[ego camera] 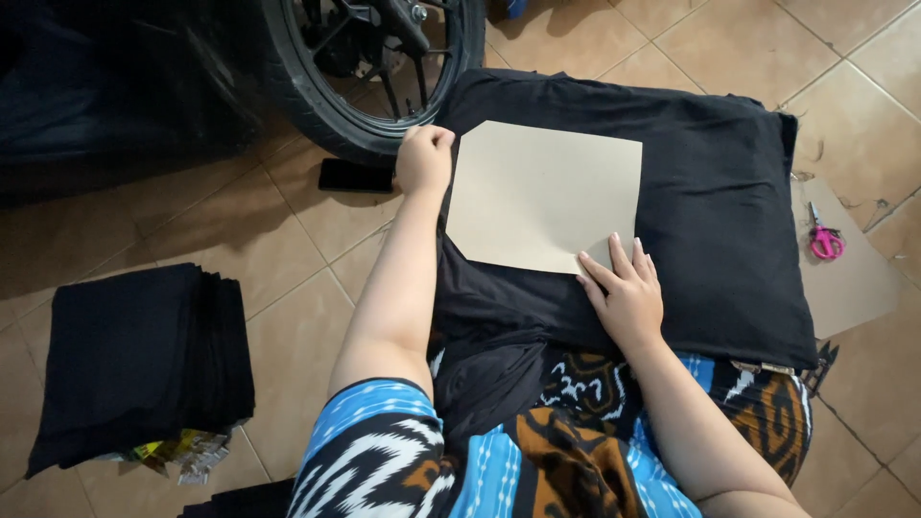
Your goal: Folding black t-shirts using a cardboard template for uniform sizing and attaching price tags.
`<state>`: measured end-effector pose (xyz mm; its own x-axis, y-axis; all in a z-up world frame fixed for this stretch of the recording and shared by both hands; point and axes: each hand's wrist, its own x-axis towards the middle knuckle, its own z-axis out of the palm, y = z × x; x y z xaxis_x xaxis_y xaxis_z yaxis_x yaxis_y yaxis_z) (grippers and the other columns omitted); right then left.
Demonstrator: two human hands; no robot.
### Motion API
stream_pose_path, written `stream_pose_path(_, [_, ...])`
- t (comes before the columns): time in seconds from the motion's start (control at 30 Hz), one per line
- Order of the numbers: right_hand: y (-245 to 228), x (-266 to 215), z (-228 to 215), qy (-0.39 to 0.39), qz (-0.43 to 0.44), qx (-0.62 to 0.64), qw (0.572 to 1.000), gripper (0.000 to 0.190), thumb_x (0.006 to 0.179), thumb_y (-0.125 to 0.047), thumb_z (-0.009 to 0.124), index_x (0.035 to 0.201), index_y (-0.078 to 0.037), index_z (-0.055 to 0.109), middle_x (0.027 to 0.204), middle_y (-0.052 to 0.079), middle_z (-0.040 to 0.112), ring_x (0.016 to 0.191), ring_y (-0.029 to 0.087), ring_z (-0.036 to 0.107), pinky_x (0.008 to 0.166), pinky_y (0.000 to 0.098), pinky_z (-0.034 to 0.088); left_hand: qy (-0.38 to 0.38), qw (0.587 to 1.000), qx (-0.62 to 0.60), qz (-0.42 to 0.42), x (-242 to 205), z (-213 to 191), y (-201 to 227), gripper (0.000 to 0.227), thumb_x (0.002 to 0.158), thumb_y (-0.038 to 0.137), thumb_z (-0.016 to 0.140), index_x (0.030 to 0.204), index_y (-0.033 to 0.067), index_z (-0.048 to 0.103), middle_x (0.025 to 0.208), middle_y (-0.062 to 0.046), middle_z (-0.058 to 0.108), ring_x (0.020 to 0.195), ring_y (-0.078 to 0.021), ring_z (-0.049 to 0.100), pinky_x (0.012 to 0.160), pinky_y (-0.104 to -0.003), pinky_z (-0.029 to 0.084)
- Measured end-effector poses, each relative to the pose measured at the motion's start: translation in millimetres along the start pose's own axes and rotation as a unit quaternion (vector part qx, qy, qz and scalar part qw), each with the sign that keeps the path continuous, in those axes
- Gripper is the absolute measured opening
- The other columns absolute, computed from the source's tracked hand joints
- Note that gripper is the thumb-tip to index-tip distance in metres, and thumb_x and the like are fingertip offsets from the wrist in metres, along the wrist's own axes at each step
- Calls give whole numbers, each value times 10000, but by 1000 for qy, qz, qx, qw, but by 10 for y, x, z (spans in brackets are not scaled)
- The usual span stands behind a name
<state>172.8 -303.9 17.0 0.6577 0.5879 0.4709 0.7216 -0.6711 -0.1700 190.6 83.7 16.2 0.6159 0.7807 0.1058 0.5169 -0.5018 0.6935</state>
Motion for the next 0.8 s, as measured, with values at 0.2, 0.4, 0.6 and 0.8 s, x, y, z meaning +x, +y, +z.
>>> stream_pose_path(0.2, [-14,0,-32,-16,8,5,1000,325,945,-459,731,1263,-391,750,1463,82,640,1352,475,541,1114,557,454,130,964,-232,11,-88,-531,12,168,892,277,729,952,132,790,826,-120,756,752,-255,757,694,-372,607])
stream_pose_path(0.4, [-10,11,-22,1,-3,-11,1000,322,937,-479,732,1252,-414,750,1451,67,653,1342,453,566,1111,531,464,166,962,-206,-71,-134,-913,-775,200,942,164,681,1127,136,752,946,-90,775,891,-224,771,757,-357,643])
stream_pose_path(0.6, [10,-23,28,0,10,-15,1000,318,942,-482,731,1254,-428,747,1461,44,654,1359,434,564,1128,513,462,102,988,-47,-105,-201,-734,-832,968,924,58,686,1681,311,138,1681,-290,23,1544,-557,58,1152,-760,218])
stream_pose_path(0.8, [-206,91,-245,-31,15,-18,999,317,927,-366,720,1221,-264,782,1491,135,609,1374,470,529,1132,512,446,193,901,124,369,-291,-114,222,951,951,-18,623,1693,379,180,1785,33,-64,1668,-177,112,1144,-488,437])
